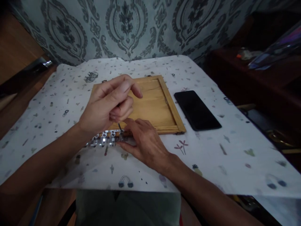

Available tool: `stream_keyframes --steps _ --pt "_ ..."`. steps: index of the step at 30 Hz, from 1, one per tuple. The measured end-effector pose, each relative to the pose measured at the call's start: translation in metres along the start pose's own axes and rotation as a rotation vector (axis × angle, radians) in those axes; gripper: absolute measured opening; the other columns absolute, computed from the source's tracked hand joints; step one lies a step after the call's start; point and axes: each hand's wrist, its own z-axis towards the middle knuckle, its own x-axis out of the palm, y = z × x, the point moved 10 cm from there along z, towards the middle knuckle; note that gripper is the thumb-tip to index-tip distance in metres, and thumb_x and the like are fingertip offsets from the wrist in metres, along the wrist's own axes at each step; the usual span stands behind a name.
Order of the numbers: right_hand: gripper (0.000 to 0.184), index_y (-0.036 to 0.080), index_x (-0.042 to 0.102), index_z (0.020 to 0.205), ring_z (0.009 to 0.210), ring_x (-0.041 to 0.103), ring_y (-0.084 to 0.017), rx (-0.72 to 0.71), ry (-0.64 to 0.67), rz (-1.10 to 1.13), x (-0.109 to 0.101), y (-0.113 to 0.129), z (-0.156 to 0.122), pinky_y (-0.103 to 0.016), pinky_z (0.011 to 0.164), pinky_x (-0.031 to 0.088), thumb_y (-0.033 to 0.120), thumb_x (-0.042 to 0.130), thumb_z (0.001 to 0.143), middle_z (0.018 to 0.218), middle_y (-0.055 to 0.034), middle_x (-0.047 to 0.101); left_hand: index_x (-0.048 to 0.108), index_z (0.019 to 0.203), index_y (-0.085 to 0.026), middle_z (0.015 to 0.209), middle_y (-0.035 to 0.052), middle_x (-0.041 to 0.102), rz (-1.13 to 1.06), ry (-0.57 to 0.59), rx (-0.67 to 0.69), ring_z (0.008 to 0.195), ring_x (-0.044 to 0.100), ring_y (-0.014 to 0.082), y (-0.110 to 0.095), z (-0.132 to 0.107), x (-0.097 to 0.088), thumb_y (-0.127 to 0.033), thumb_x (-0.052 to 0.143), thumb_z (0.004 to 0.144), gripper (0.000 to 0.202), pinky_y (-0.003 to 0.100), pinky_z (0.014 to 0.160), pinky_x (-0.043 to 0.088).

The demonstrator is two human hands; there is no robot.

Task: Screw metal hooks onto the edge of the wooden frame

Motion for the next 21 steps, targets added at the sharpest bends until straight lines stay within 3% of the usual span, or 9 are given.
stream_keyframes --steps 8,10,13,16,21 --pt "0.030 0.016 0.061 0.102 0.086 0.067 -0.027 0.023 -0.007 0.014 0.000 -0.003 -0.002 -0.043 0.076 0.056 0.041 0.070 0.087 0.092 -0.0105 0.069 0.061 0.083 -0.020 0.050 -0.0066 0.034 -0.003 0.047 0.009 0.040 0.028 0.0030 0.000 -0.002 0.005 -0.033 0.049 0.100 0.024 0.018 0.041 0.028" --pt "0.035 0.016 0.059 0.112 0.089 0.066 -0.027 0.002 0.002 0.016 0.000 -0.001 -0.002 -0.045 0.079 0.055 0.039 0.069 0.088 0.093 -0.0097 0.070 0.061 0.082 -0.019 0.049 -0.0064 0.033 0.013 0.013 0.042 0.040 0.028 0.0033 -0.009 -0.003 0.001 -0.028 0.047 0.101 0.025 0.018 0.041 0.027" --pt "0.051 0.017 0.048 0.133 0.092 0.066 -0.027 -0.005 0.023 0.035 0.003 -0.001 -0.003 -0.047 0.085 0.053 0.036 0.068 0.090 0.096 -0.0079 0.071 0.061 0.082 -0.016 0.051 -0.0059 0.035 0.031 -0.071 0.198 0.041 0.029 0.0029 -0.043 -0.007 -0.007 -0.020 0.044 0.101 0.026 0.019 0.040 0.024" --pt "0.057 0.016 0.044 0.137 0.094 0.066 -0.027 0.004 0.030 0.045 0.004 -0.003 -0.004 -0.049 0.087 0.052 0.036 0.070 0.090 0.099 -0.0082 0.071 0.059 0.080 -0.012 0.048 -0.0062 0.033 0.020 -0.134 0.255 0.039 0.025 0.0021 -0.067 -0.012 -0.013 -0.016 0.038 0.102 0.031 0.019 0.039 0.021" --pt "0.055 0.018 0.045 0.137 0.096 0.066 -0.027 0.013 0.044 0.045 0.004 -0.005 -0.004 -0.049 0.087 0.052 0.038 0.068 0.091 0.100 -0.0084 0.071 0.061 0.080 -0.014 0.048 -0.0067 0.029 0.042 -0.140 0.187 0.040 0.031 0.0029 -0.061 -0.015 -0.015 -0.018 0.043 0.101 0.028 0.017 0.041 0.026"
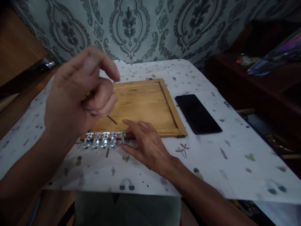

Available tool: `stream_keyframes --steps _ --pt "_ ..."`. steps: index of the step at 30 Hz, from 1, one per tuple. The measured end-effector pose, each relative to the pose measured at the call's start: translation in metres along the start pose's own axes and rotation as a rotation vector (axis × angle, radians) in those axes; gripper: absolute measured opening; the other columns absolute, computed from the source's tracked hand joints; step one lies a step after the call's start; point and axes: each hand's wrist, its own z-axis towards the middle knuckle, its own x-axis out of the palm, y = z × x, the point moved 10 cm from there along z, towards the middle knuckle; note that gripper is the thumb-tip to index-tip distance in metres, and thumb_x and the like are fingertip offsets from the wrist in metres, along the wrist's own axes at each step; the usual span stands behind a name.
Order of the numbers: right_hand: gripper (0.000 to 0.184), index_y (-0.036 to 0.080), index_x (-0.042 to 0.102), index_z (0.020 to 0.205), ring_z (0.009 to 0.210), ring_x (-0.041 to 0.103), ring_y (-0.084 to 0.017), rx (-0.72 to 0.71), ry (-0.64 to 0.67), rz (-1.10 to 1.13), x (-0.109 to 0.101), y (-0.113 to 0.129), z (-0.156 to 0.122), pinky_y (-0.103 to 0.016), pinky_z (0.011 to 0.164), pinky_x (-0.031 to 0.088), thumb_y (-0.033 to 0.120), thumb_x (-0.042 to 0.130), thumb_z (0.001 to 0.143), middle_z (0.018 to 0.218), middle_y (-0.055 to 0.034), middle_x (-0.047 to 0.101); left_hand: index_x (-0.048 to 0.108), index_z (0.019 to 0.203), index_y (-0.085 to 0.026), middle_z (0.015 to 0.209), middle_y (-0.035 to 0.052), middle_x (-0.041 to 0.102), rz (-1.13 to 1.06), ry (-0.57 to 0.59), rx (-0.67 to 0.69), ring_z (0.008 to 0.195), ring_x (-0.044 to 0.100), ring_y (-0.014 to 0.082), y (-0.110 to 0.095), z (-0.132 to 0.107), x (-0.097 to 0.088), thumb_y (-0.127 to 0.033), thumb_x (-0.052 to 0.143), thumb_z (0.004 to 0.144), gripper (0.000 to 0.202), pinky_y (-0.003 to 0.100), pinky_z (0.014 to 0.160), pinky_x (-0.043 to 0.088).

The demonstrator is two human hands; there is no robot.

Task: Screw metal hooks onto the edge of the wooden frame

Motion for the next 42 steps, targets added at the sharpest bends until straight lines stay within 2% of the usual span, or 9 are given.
stream_keyframes --steps 3,13,21,25,29,32,36,39,42 --pt "0.053 0.019 0.045 0.136 0.094 0.067 -0.026 -0.014 -0.013 0.009 -0.002 0.000 0.000 -0.048 0.085 0.053 0.040 0.067 0.092 0.100 -0.0075 0.071 0.062 0.079 -0.016 0.047 -0.0068 0.024 0.048 0.001 -0.014 0.040 0.034 0.0043 0.007 -0.002 -0.001 -0.020 0.045 0.099 0.027 0.016 0.042 0.026" --pt "0.051 0.022 0.045 0.137 0.094 0.070 -0.027 -0.004 -0.014 0.095 -0.002 -0.002 -0.002 -0.048 0.085 0.057 0.041 0.063 0.094 0.101 -0.0082 0.071 0.065 0.079 -0.017 0.047 -0.0068 0.026 0.054 -0.007 -0.021 0.039 0.034 0.0034 0.007 -0.002 -0.003 -0.021 0.046 0.098 0.027 0.014 0.043 0.028" --pt "0.052 0.022 0.046 0.138 0.093 0.072 -0.026 0.137 -0.107 0.165 -0.010 -0.016 -0.006 -0.043 0.079 0.061 0.041 0.063 0.093 0.100 -0.0089 0.072 0.063 0.077 -0.016 0.046 -0.0065 0.026 0.047 -0.040 -0.015 0.038 0.031 0.0039 0.002 -0.002 -0.006 -0.021 0.047 0.098 0.027 0.015 0.041 0.027" --pt "0.041 0.020 0.050 0.134 0.089 0.072 -0.025 0.224 -0.163 0.135 -0.017 -0.024 -0.005 -0.039 0.069 0.060 0.038 0.052 0.097 0.096 -0.0092 0.073 0.063 0.076 -0.015 0.047 -0.0055 0.030 0.048 -0.063 0.019 0.038 0.028 0.0036 -0.007 -0.003 -0.008 -0.022 0.046 0.099 0.029 0.016 0.040 0.024" --pt "0.039 0.018 0.048 0.134 0.084 0.071 -0.023 0.251 -0.140 0.164 -0.015 -0.026 -0.005 -0.036 0.062 0.057 0.036 0.047 0.100 0.094 -0.0096 0.073 0.063 0.075 -0.016 0.049 -0.0042 0.038 0.060 -0.084 0.032 0.038 0.025 0.0032 -0.012 -0.004 -0.010 -0.022 0.045 0.099 0.031 0.017 0.040 0.023" --pt "0.038 0.018 0.047 0.135 0.082 0.070 -0.022 0.250 -0.115 0.167 -0.013 -0.026 -0.005 -0.034 0.060 0.055 0.035 0.043 0.101 0.092 -0.0086 0.073 0.062 0.075 -0.017 0.048 -0.0054 0.033 0.067 -0.071 0.035 0.037 0.026 0.0037 -0.013 -0.003 -0.009 -0.022 0.045 0.099 0.030 0.017 0.039 0.024" --pt "0.037 0.018 0.047 0.134 0.082 0.069 -0.021 0.247 -0.114 0.157 -0.014 -0.026 -0.006 -0.036 0.066 0.055 0.034 0.043 0.101 0.089 -0.0068 0.072 0.062 0.076 -0.018 0.046 -0.0069 0.024 0.083 -0.058 0.025 0.036 0.027 0.0049 -0.011 -0.003 -0.008 -0.022 0.046 0.098 0.028 0.017 0.040 0.025" --pt "0.036 0.019 0.048 0.133 0.082 0.070 -0.021 0.260 -0.143 0.214 -0.016 -0.026 -0.005 -0.036 0.068 0.055 0.035 0.045 0.100 0.089 -0.0061 0.073 0.061 0.075 -0.018 0.046 -0.0069 0.025 0.084 -0.059 0.036 0.037 0.026 0.0052 -0.012 -0.004 -0.008 -0.022 0.046 0.098 0.028 0.018 0.039 0.024" --pt "0.034 0.021 0.052 0.129 0.077 0.069 -0.018 0.319 -0.201 0.314 -0.020 -0.032 -0.006 -0.031 0.062 0.052 0.038 0.048 0.100 0.087 -0.0044 0.074 0.061 0.076 -0.017 0.046 -0.0066 0.029 0.065 -0.059 0.062 0.037 0.024 0.0048 -0.015 -0.003 -0.010 -0.021 0.045 0.099 0.028 0.019 0.039 0.023"
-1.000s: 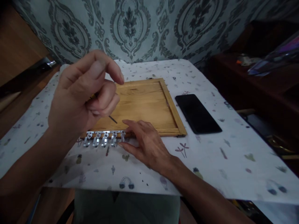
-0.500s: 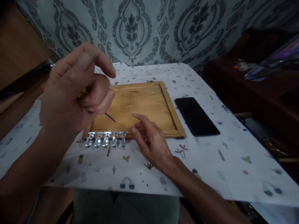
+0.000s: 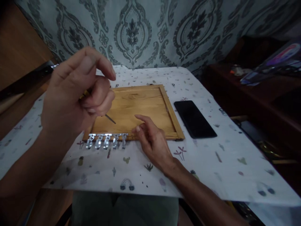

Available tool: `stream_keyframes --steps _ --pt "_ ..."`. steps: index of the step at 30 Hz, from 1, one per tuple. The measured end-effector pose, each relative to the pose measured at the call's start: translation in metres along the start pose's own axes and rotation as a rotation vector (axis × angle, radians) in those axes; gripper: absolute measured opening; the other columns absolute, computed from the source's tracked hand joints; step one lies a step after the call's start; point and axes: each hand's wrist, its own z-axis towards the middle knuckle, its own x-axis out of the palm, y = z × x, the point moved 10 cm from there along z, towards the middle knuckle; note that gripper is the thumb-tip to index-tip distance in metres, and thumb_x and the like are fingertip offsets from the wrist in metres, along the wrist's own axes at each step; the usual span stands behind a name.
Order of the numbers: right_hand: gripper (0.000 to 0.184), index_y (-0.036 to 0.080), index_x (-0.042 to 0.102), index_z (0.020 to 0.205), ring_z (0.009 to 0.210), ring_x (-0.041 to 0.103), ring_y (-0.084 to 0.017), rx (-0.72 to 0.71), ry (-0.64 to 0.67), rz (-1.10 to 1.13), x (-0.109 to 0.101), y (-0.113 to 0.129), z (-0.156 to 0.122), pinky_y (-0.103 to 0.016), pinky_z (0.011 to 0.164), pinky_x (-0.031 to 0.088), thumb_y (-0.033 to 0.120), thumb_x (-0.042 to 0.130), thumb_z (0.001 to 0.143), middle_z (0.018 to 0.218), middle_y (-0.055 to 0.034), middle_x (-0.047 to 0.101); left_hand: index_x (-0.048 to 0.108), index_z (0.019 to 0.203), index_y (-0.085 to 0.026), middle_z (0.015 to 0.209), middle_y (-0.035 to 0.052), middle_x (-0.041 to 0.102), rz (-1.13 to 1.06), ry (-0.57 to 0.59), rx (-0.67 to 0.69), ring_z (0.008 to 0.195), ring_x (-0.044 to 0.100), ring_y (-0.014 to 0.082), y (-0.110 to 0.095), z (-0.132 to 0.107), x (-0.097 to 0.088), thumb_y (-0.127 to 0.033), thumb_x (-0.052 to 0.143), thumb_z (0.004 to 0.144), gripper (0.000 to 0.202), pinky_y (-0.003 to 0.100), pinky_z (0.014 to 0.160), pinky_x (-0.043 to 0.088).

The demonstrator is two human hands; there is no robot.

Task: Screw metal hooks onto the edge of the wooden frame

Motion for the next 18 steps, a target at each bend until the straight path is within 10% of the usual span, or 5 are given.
stream_keyframes --steps 9,18 --pt "0.030 0.021 0.066 0.110 0.057 0.059 -0.014 0.012 -0.086 0.131 -0.018 -0.010 0.012 -0.028 0.059 0.049 0.046 0.056 0.096 0.061 0.0029 0.063 0.060 0.076 -0.017 0.047 -0.0061 0.030 -0.059 -0.039 0.030 0.039 0.022 0.0051 -0.007 0.003 -0.010 -0.022 0.043 0.099 0.029 0.018 0.039 0.022" --pt "0.032 0.020 0.066 0.113 0.096 0.069 -0.020 -0.139 0.118 0.152 0.006 0.067 0.031 -0.036 0.087 0.055 0.045 0.058 0.095 0.103 -0.0070 0.073 0.059 0.076 -0.018 0.051 -0.0058 0.026 -0.195 -0.151 0.006 0.041 0.024 0.0066 0.003 0.005 -0.022 -0.031 0.045 0.099 0.030 0.018 0.040 0.021"
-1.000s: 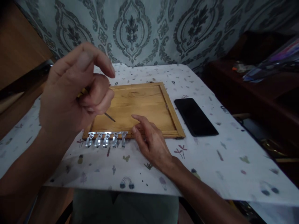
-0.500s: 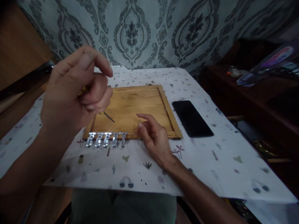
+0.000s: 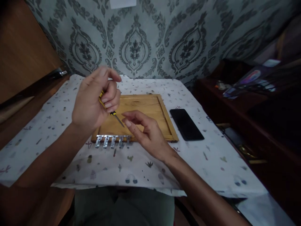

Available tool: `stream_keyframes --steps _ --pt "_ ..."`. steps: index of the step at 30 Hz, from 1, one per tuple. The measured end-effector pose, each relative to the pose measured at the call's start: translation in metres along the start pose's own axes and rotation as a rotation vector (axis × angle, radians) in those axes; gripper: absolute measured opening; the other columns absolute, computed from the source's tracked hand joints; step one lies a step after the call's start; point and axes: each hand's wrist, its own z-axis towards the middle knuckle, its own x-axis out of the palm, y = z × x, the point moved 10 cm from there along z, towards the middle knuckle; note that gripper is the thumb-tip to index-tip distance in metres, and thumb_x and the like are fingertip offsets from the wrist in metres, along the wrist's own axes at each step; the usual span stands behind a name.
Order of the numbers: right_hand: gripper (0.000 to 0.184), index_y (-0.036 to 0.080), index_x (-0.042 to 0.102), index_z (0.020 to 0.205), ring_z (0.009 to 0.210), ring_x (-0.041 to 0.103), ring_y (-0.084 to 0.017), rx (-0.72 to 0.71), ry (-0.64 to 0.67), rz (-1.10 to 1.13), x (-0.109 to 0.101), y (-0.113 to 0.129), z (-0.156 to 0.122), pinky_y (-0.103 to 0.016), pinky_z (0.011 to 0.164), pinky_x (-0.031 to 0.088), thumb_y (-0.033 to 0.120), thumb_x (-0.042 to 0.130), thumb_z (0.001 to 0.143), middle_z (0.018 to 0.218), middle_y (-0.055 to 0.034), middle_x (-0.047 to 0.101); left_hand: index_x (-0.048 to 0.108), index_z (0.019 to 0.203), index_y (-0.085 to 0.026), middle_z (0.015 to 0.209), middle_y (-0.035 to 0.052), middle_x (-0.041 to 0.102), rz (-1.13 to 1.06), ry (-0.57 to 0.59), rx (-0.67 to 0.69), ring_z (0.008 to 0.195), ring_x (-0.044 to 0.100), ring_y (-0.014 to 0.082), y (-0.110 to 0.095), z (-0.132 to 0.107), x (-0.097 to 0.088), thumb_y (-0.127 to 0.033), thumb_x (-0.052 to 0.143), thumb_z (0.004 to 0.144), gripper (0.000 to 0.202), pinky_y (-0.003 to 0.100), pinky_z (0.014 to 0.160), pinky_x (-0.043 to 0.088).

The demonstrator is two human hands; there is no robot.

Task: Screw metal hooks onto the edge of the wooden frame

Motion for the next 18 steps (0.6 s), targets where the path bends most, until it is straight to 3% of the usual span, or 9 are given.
stream_keyframes --steps 5,12,18 --pt "0.013 0.020 0.065 0.100 0.092 0.067 -0.016 -0.100 -0.015 -0.047 0.011 0.023 0.010 -0.032 0.088 0.053 0.030 0.062 0.093 0.099 -0.0041 0.071 0.056 0.077 -0.015 0.051 -0.0066 0.028 -0.078 -0.026 0.003 0.044 0.026 0.0061 0.003 0.001 -0.003 -0.028 0.043 0.101 0.030 0.018 0.041 0.024" --pt "0.008 0.021 0.064 0.090 0.071 0.060 -0.014 -0.002 -0.093 -0.091 0.014 0.006 0.006 -0.027 0.062 0.047 0.029 0.065 0.090 0.078 0.0008 0.065 0.055 0.076 -0.016 0.052 -0.0072 0.028 -0.169 -0.007 -0.108 0.042 0.026 0.0057 0.027 -0.002 0.003 -0.030 0.045 0.101 0.030 0.018 0.040 0.024" --pt "0.012 0.020 0.061 0.093 0.073 0.064 -0.015 0.077 -0.188 -0.005 0.012 -0.009 -0.012 -0.028 0.063 0.051 0.031 0.064 0.089 0.081 -0.0002 0.066 0.056 0.079 -0.018 0.056 -0.0055 0.035 -0.038 0.156 -0.093 0.048 0.036 0.0069 0.036 -0.010 0.023 -0.038 0.049 0.099 0.029 0.019 0.047 0.034"
